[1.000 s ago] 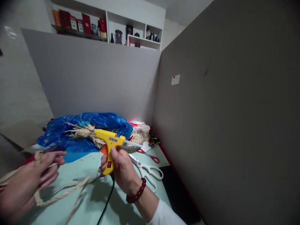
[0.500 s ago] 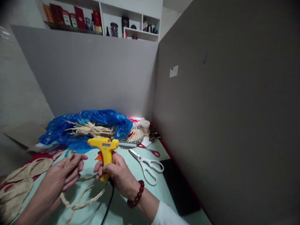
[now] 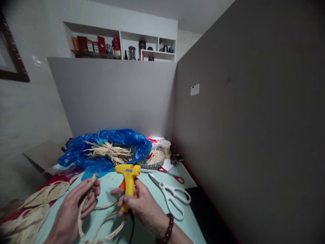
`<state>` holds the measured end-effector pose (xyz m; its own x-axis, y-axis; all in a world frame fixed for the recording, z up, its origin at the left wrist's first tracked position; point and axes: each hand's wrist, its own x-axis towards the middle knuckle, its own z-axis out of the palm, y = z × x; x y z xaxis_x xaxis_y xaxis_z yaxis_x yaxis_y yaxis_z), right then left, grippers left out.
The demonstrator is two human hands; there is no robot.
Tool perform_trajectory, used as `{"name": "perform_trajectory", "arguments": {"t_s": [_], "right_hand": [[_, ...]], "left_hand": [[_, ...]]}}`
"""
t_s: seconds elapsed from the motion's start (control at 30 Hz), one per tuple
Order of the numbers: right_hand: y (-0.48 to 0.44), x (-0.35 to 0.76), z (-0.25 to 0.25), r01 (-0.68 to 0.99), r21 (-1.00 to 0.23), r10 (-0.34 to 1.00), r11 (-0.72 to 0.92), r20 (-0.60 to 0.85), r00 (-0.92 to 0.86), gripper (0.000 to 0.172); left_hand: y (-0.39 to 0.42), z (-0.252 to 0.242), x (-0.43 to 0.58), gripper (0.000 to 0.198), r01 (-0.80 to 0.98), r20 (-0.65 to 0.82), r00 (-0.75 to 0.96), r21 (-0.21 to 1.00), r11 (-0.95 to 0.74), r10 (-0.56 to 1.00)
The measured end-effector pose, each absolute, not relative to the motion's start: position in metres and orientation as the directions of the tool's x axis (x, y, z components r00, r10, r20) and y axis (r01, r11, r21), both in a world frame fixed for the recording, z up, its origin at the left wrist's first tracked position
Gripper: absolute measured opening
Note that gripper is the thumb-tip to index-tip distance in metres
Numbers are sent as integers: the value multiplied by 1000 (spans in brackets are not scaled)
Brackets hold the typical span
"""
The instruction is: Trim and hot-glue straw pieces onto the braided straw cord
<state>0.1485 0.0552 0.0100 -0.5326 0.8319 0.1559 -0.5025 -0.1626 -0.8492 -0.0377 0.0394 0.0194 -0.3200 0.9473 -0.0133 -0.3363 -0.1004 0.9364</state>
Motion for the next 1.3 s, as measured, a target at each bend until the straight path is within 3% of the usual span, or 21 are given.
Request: {"name": "perform_trajectory", "arguments": {"t_s": [0.23,0.63,0.93,1.1,1.3], "right_hand": [[58,165,14,-484,-874,847,-43,225,-482,43],[56,166,18,-494,-867,781,-58,268,-563,34],[57,165,14,-505,-853,827,-130,188,-530,31],[57,167,16,-384,-923,841,-29,185,-509,39],[54,166,18,-369,-927,878,76,237,-416,42]], "left_hand": [[23,30,-29,43,-302,-6,-301,949,-89,954],[34,23,-28,47,-242,78,-326,956,-163,942],[34,25,-31,48,-310,-53,-382,948,-74,923],[31,31,-31,53,-353,-113,-436,934,-54,893],[29,33,-31,56,-383,-136,-492,921,-74,860]]}}
